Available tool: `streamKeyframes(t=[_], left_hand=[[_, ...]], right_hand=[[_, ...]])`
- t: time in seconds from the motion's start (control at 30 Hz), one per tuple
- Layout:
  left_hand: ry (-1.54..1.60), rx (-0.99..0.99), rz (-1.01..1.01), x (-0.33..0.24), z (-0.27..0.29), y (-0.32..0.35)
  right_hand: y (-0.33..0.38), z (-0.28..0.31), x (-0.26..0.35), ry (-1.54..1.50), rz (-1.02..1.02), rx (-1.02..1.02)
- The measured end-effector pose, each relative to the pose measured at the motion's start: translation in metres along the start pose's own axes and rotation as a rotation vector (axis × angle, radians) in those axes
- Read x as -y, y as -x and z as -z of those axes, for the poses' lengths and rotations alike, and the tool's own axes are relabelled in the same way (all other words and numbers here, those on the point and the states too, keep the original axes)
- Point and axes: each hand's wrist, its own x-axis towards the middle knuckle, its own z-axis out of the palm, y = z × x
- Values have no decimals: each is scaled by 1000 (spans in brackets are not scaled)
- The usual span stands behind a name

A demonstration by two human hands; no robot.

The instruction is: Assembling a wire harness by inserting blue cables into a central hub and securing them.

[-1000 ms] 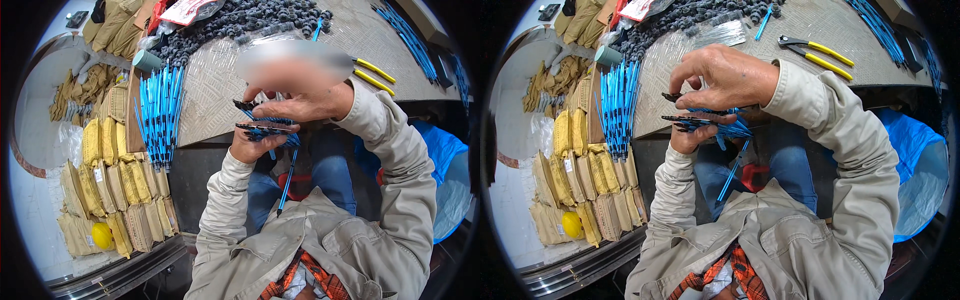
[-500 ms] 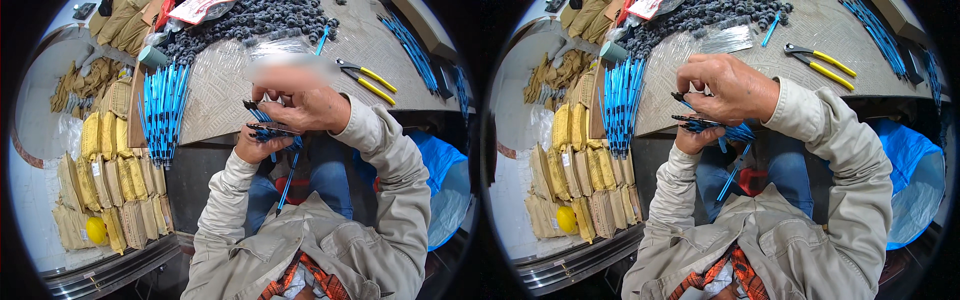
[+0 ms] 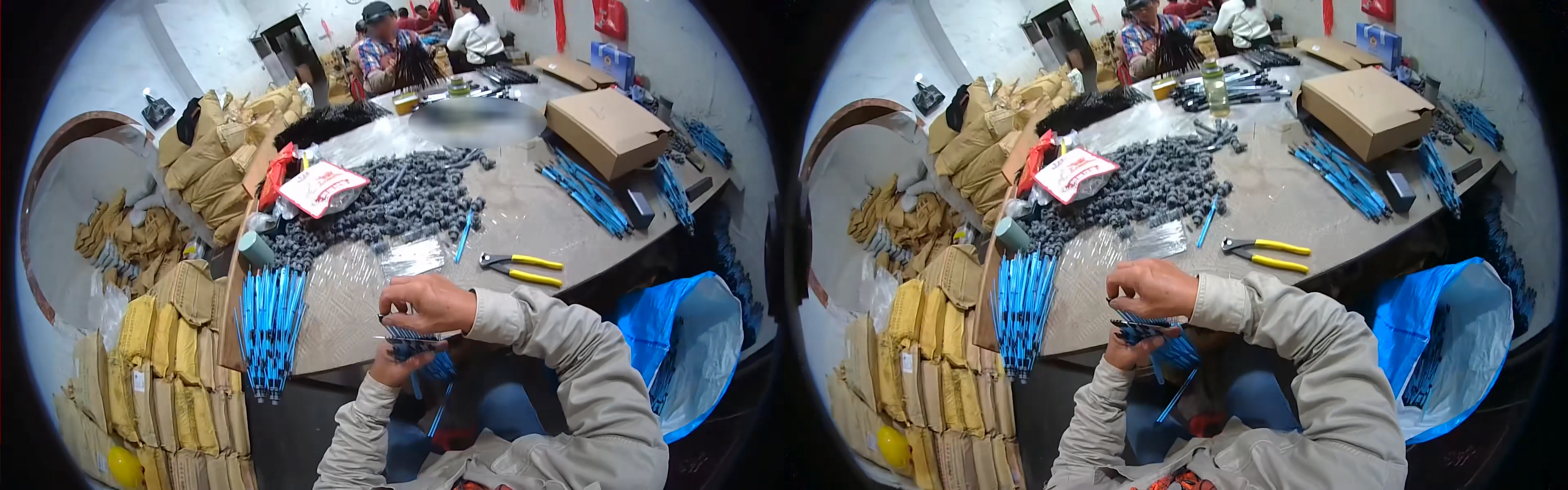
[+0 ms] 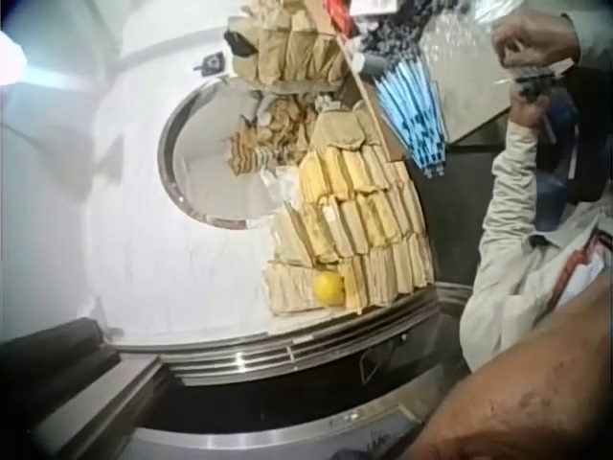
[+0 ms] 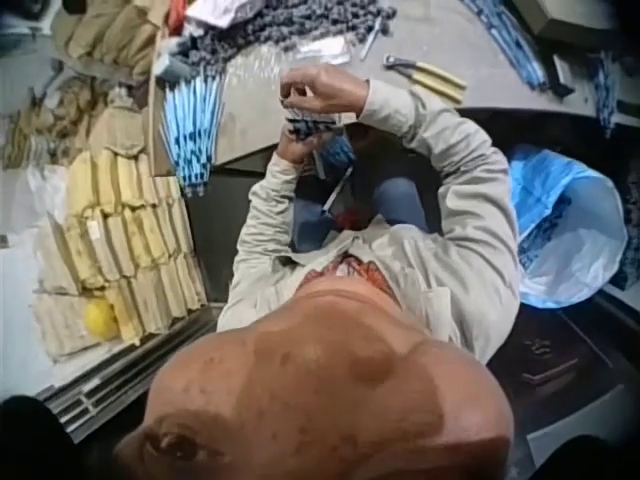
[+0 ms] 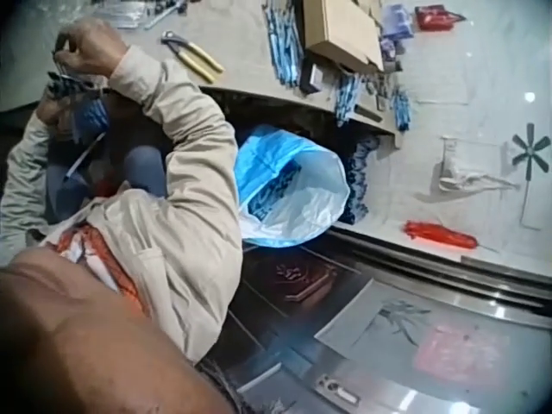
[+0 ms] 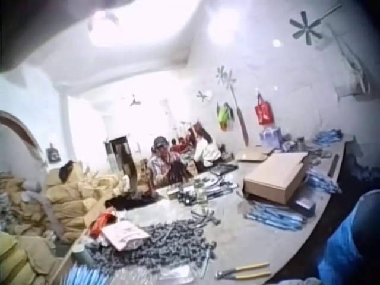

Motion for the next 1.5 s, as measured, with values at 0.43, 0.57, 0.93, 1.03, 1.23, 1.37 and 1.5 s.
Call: streamKeyframes(t=[0.43, 0.57, 0.93, 1.03, 1.23, 1.37, 1.5], left_hand=[[86, 55, -81, 7, 7, -14], [4, -44, -42, -8, -7, -16], [-79, -79, -60, -12, -17, -4], [-100, -88, -66, -12, -20, -5], [-57, -68, -121, 1, -10, -10], [-241, 64, -155, -3, -2, -10], [-135, 31, -140, -4, -11, -10]], right_hand=[[-8, 3, -22, -208, 29, 18], [-11, 10, -16, -266, -61, 121], [-10, 5, 3, -137, -143, 212], [-13, 5, 3, 41, -86, 248], [28, 27, -24, -117, -231, -47], [92, 4, -61, 229, -187, 74], [81, -17, -79, 144, -38, 259]])
